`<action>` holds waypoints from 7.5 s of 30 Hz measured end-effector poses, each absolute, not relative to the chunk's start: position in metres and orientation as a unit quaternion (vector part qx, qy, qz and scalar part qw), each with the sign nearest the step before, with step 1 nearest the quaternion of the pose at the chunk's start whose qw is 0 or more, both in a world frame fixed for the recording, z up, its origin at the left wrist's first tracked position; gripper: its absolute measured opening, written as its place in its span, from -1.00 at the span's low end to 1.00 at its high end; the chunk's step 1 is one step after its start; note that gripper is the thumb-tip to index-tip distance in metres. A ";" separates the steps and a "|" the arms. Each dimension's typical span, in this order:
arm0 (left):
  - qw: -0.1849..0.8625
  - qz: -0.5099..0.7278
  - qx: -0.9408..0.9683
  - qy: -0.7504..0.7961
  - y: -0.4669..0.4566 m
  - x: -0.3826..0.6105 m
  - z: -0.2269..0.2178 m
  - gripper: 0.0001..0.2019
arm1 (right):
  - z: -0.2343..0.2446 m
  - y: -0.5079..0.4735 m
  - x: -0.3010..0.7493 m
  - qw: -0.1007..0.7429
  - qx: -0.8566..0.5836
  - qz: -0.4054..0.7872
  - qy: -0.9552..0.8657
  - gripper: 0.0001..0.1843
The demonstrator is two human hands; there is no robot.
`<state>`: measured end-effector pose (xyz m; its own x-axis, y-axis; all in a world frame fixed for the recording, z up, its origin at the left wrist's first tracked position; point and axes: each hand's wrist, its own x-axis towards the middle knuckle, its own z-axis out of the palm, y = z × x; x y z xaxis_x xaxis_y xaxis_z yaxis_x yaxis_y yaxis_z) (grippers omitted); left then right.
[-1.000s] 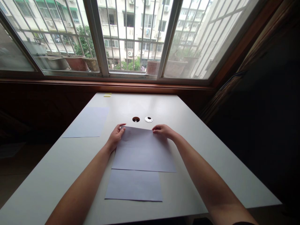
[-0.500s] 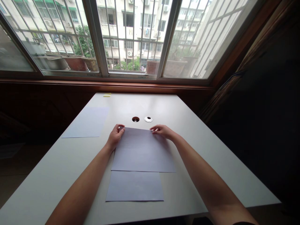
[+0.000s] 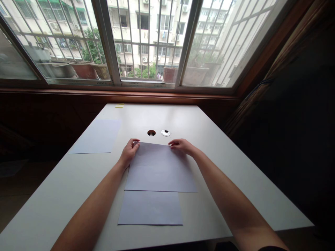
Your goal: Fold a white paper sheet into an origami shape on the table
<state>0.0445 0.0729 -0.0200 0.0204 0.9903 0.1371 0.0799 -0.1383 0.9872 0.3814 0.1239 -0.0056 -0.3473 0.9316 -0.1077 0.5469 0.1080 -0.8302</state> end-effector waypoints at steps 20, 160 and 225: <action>0.461 0.506 0.555 0.473 0.076 0.043 -0.026 -0.60 | -0.001 0.126 0.382 0.220 -0.531 0.441 -0.689 -0.67; 0.590 0.382 0.515 0.490 -0.003 0.008 0.003 -0.17 | -0.002 -0.036 0.300 0.122 -0.299 0.141 -0.936 0.03; 0.068 0.219 0.927 0.295 -0.061 0.005 -0.011 -0.59 | -0.014 -0.052 0.383 0.255 -0.243 0.230 -0.907 -0.61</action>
